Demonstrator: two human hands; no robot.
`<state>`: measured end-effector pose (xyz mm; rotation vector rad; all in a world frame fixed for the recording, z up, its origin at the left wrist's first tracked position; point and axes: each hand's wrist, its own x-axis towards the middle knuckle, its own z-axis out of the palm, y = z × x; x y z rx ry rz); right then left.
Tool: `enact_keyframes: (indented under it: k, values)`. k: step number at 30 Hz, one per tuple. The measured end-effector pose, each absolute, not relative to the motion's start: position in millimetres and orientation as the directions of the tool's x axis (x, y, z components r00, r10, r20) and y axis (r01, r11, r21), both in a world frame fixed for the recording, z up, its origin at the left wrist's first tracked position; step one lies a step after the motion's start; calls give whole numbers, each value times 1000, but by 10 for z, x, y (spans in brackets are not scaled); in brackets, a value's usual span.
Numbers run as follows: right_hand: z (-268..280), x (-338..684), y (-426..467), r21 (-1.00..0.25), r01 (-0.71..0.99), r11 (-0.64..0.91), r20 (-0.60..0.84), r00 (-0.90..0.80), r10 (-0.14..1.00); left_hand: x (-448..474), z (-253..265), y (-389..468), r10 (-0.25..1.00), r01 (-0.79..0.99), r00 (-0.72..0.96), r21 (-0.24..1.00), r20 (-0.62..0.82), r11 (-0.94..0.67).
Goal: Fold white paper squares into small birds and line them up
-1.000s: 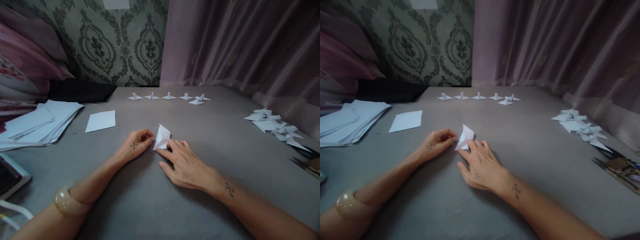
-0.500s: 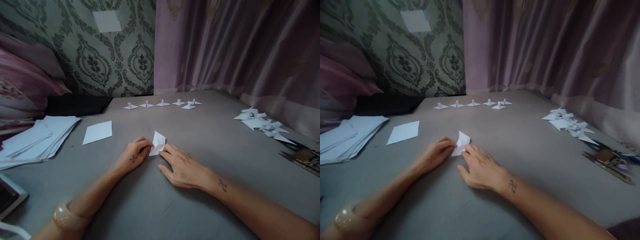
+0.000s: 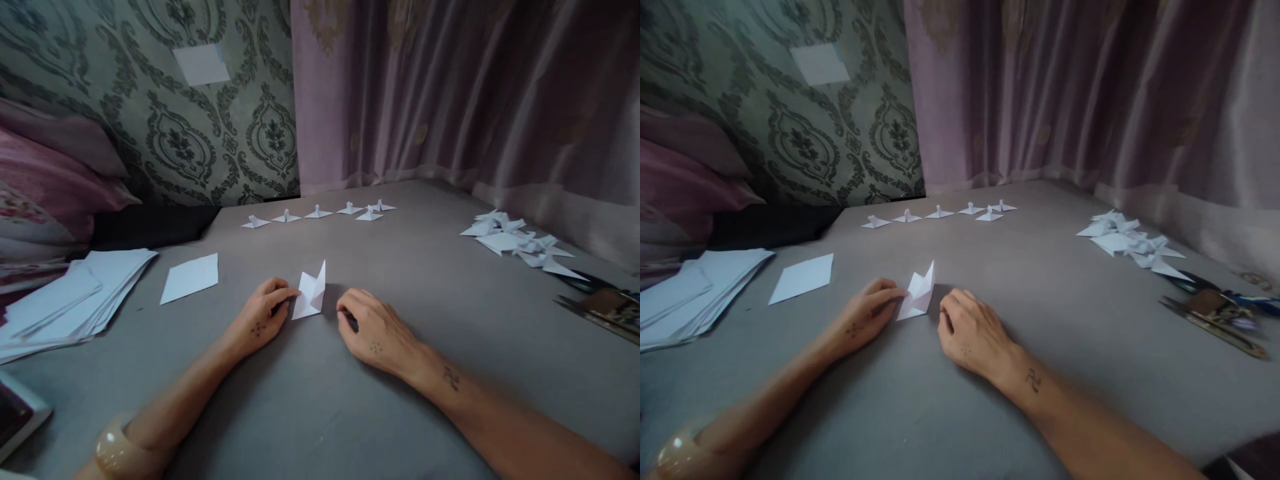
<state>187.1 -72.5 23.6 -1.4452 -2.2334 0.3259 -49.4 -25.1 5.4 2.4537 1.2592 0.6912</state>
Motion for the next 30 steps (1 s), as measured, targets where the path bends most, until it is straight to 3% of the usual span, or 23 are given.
enact_keyframes:
  k: [3,8,12,17,21,26,30]
  values:
    - [233,1832,-743,-437,823,363,302,-245,921,-478,67,-254,777,662,537,408,327,-629]
    - [232,1714,-772,-211,730,650,304,-584,753,-456,80,-266,770,640,550,428,325,-638]
    - [222,1689,-759,-148,788,597,283,-545,789,-462,53,-262,752,626,557,416,352,-659]
    - [202,1746,-720,-187,833,520,290,-459,840,-480,20,-249,734,666,551,321,396,-673]
    - [192,1785,-675,-257,828,499,282,-429,858,-495,20,-244,695,710,564,167,447,-684]
    - [164,1837,-560,-401,730,553,321,-453,832,-497,40,-253,618,733,610,-57,496,-678]
    - [93,1871,-444,-447,652,612,361,-495,791,-484,64,-285,566,699,683,-190,462,-689]
